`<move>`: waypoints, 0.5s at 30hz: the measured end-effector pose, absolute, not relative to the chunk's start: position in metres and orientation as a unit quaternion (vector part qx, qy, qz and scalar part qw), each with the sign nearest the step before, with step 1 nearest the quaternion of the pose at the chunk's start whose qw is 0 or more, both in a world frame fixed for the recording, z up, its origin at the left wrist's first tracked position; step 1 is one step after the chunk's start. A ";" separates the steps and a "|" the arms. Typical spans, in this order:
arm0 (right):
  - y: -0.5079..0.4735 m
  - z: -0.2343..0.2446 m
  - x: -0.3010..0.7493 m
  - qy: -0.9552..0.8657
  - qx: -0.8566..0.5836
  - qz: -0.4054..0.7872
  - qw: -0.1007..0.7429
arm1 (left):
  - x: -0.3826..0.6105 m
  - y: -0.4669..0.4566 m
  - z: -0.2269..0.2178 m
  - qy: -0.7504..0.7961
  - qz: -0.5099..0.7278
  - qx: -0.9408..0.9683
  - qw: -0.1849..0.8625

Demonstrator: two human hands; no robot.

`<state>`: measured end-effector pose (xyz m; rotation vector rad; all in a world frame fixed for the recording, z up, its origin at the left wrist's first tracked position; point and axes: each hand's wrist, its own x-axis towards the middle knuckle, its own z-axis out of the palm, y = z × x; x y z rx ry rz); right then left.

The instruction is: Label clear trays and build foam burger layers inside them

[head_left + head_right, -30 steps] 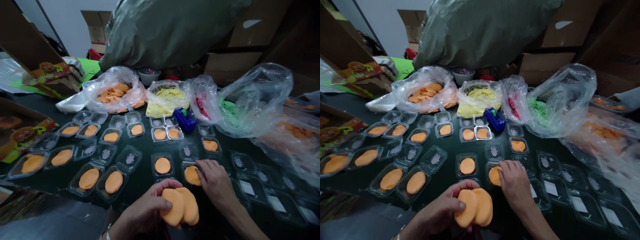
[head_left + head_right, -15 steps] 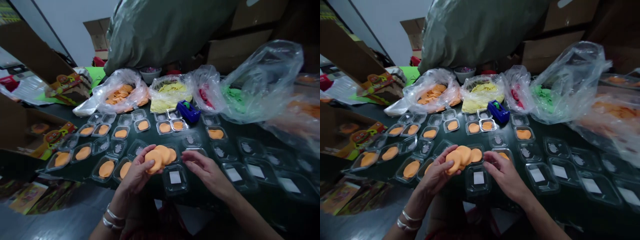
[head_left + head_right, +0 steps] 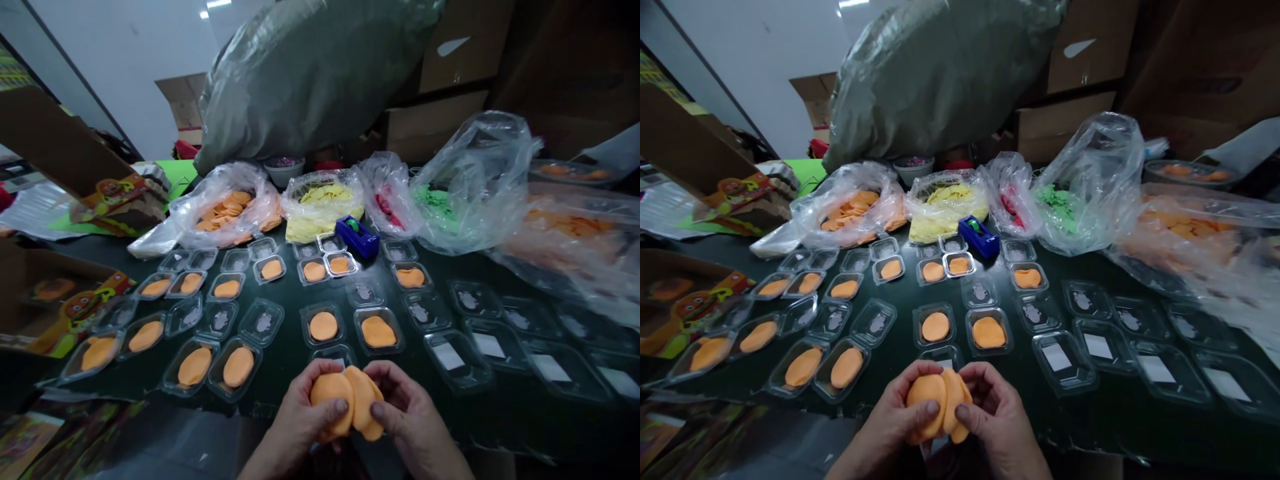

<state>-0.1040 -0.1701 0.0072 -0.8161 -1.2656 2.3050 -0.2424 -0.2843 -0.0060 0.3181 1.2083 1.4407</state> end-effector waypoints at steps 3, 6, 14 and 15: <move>-0.180 0.005 -0.108 -0.382 -0.289 0.855 0.199 | -0.246 -0.291 -0.012 0.546 0.617 0.137 0.550; -0.186 0.007 -0.117 -0.342 -0.279 0.877 0.189 | -0.251 -0.294 -0.009 0.505 0.631 0.135 0.573; -0.191 0.024 -0.135 -0.317 -0.213 0.916 0.123 | -0.249 -0.299 0.003 0.370 0.671 0.111 0.633; -0.190 0.024 -0.134 -0.305 -0.196 0.927 0.101 | -0.249 -0.300 0.002 0.355 0.681 0.100 0.633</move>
